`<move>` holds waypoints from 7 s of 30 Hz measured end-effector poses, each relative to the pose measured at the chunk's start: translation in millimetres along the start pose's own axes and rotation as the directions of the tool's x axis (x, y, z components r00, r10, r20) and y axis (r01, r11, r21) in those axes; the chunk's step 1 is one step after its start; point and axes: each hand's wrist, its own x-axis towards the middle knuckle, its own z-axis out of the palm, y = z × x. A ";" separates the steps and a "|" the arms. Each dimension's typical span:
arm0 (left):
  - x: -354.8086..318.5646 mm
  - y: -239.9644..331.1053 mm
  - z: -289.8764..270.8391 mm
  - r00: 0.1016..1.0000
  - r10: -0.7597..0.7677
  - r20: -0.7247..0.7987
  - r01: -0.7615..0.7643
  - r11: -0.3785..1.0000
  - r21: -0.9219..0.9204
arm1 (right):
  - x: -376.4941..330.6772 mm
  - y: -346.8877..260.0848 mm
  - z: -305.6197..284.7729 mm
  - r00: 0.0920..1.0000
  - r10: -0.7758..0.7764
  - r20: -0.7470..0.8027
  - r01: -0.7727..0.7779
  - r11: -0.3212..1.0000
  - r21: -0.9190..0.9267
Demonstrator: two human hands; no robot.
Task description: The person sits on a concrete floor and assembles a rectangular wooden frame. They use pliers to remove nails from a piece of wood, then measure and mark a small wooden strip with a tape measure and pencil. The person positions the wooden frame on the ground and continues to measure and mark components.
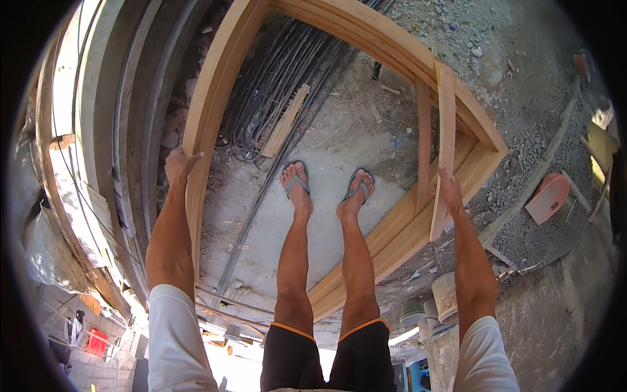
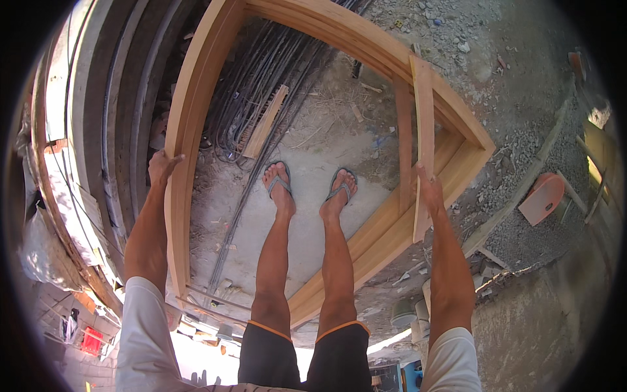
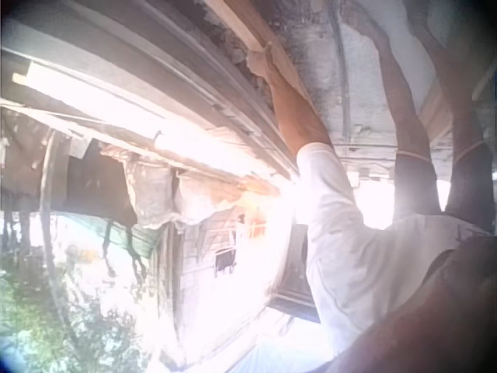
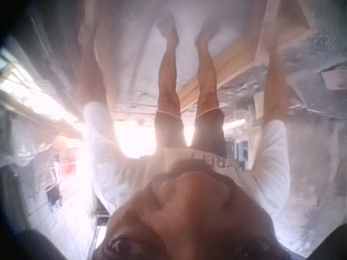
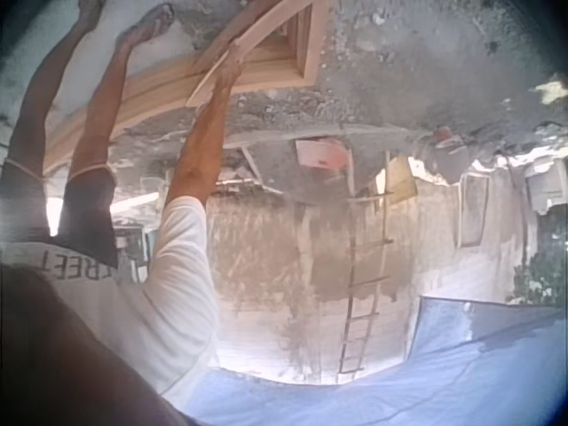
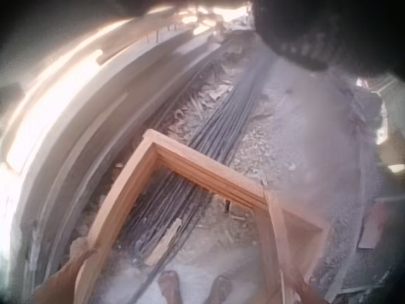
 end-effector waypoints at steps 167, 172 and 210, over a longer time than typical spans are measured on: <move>-1425.5 -1248.1 456.5 0.886 -0.294 0.358 0.352 -0.074 -0.933 | -1378.1 545.4 756.6 0.760 -0.188 0.622 0.644 0.352 -0.680; -1372.0 -1376.2 439.4 0.963 -0.026 0.268 0.265 0.249 -0.931 | -1304.4 651.0 669.6 0.849 -0.388 0.359 0.528 0.656 -0.539; -1099.9 -1283.5 226.1 0.214 0.375 0.902 -0.637 0.754 -0.162 | -1729.7 1137.8 762.6 0.786 0.574 0.228 -0.528 0.434 0.730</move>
